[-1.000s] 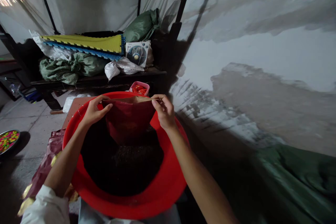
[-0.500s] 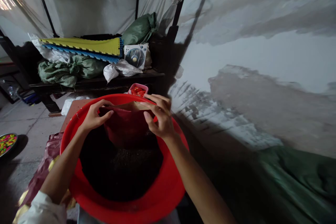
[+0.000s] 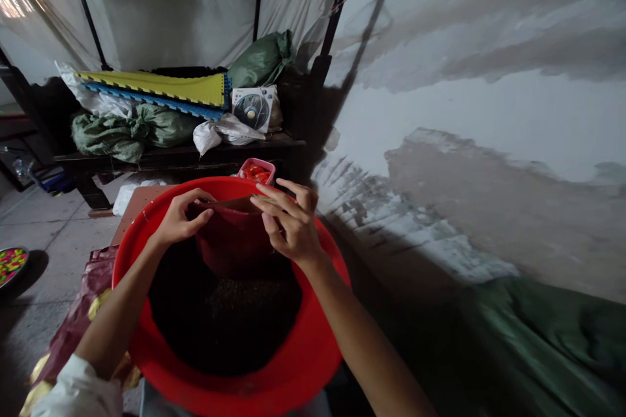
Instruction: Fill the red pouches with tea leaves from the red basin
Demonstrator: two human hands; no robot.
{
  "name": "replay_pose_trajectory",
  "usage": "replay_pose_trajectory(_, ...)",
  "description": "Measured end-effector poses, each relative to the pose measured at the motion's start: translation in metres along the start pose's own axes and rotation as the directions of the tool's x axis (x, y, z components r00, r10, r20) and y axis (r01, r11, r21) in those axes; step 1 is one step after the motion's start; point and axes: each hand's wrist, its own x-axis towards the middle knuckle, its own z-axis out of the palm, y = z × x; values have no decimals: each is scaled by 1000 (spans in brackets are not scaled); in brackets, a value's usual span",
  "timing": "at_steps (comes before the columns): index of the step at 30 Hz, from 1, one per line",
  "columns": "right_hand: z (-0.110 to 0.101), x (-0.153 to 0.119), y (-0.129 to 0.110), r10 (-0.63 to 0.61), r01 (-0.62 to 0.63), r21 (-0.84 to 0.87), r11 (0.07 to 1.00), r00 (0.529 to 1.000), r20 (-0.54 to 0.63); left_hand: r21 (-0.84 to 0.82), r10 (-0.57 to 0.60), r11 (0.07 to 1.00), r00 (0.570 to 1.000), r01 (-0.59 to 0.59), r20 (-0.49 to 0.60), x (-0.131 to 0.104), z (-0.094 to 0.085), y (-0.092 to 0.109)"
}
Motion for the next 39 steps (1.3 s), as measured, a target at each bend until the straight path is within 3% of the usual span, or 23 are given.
replay_pose_trajectory(32,-4,-1,-2,-8,11,73,997,999,-41,-7,3,1000,1000,-3,7,0,-1,2)
replay_pose_trajectory(39,-4,1,2,8,-6,39,999,998,-61,18,-66,998,994,65,87,2,-11,0)
